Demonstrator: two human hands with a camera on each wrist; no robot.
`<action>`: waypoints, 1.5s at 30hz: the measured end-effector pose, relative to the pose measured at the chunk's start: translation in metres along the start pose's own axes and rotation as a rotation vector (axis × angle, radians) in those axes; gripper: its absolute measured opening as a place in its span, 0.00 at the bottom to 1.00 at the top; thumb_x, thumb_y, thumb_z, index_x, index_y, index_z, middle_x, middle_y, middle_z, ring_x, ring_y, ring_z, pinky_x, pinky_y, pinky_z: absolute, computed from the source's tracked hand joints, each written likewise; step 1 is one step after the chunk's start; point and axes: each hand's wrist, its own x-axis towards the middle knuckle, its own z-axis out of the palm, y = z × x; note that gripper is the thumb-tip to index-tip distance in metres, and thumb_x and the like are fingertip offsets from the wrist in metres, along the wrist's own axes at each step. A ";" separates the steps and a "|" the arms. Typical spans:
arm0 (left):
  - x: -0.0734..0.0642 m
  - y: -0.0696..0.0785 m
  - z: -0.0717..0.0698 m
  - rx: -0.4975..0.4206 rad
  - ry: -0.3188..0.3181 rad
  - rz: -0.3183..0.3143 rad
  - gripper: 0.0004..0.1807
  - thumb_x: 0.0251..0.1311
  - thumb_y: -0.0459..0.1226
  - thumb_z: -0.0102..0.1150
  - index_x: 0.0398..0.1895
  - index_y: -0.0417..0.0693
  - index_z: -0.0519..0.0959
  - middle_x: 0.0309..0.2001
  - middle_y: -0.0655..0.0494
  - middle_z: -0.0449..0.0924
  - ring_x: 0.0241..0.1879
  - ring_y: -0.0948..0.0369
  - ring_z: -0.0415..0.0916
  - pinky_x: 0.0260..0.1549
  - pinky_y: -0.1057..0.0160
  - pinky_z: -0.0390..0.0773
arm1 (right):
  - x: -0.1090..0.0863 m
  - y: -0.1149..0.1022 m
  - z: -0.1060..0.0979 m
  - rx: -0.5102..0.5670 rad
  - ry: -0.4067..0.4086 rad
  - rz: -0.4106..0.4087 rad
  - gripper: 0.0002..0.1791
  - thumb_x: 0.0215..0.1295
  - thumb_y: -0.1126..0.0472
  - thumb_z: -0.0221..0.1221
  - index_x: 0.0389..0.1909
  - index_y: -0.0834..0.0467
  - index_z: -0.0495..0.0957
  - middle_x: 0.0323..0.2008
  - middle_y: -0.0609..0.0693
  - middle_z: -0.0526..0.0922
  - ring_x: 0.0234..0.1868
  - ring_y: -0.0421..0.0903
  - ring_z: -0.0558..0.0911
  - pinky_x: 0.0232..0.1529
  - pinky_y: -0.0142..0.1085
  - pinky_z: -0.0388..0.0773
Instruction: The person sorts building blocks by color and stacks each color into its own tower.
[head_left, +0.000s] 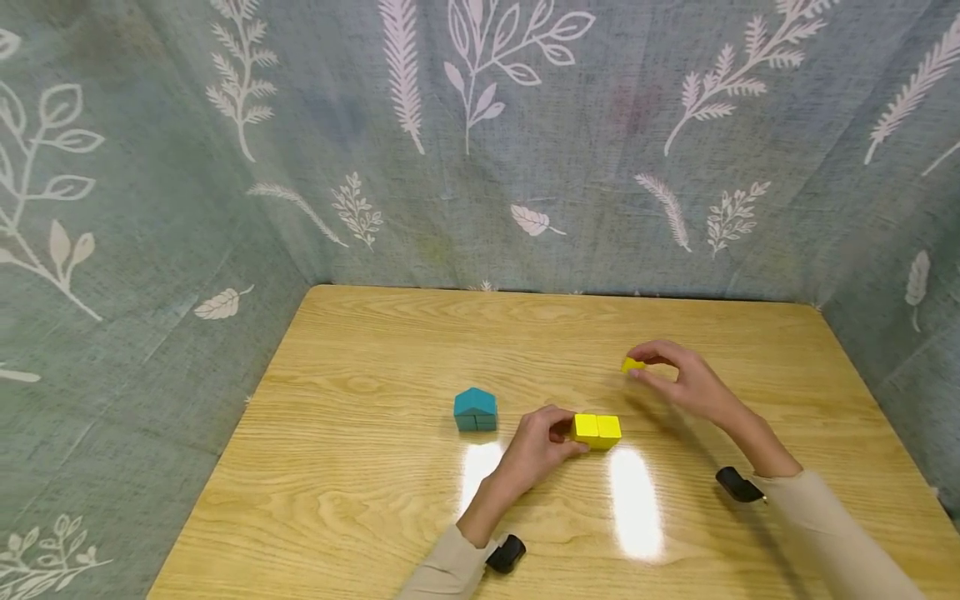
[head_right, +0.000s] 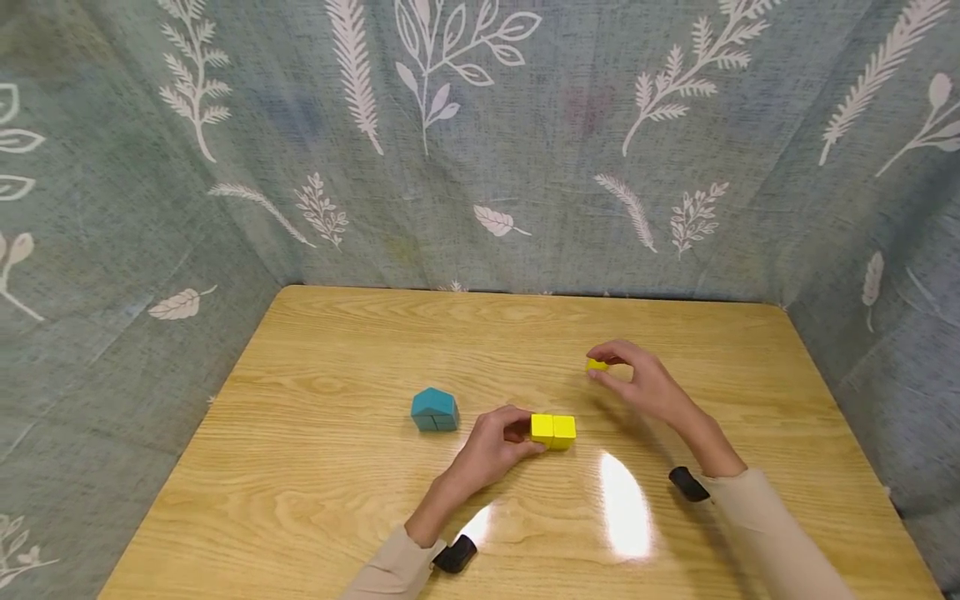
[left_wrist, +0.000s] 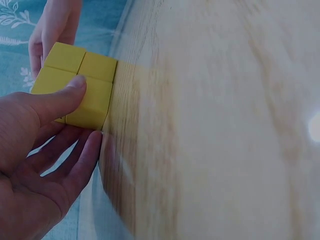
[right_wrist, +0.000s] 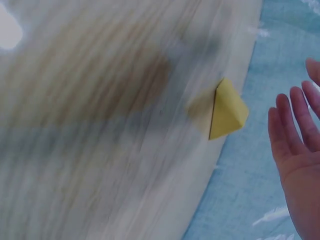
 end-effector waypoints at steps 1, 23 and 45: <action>0.000 0.000 0.000 -0.004 0.000 -0.002 0.19 0.57 0.30 0.75 0.53 0.36 0.84 0.45 0.49 0.84 0.45 0.61 0.83 0.41 0.73 0.81 | 0.001 0.003 -0.001 -0.009 0.005 -0.001 0.15 0.65 0.72 0.67 0.52 0.65 0.82 0.48 0.57 0.85 0.50 0.55 0.83 0.54 0.38 0.81; 0.001 0.002 0.006 0.001 -0.008 0.002 0.20 0.59 0.32 0.74 0.54 0.37 0.84 0.45 0.51 0.84 0.45 0.63 0.82 0.41 0.74 0.81 | 0.008 0.040 -0.014 -0.044 -0.233 0.100 0.26 0.63 0.70 0.70 0.61 0.68 0.76 0.57 0.63 0.80 0.58 0.64 0.78 0.58 0.61 0.75; 0.000 0.000 0.000 -0.003 0.001 -0.002 0.19 0.57 0.30 0.74 0.53 0.37 0.84 0.44 0.50 0.84 0.42 0.62 0.82 0.40 0.75 0.81 | 0.005 0.035 -0.013 0.022 -0.177 0.084 0.21 0.60 0.76 0.69 0.54 0.69 0.78 0.51 0.62 0.80 0.52 0.62 0.80 0.52 0.55 0.81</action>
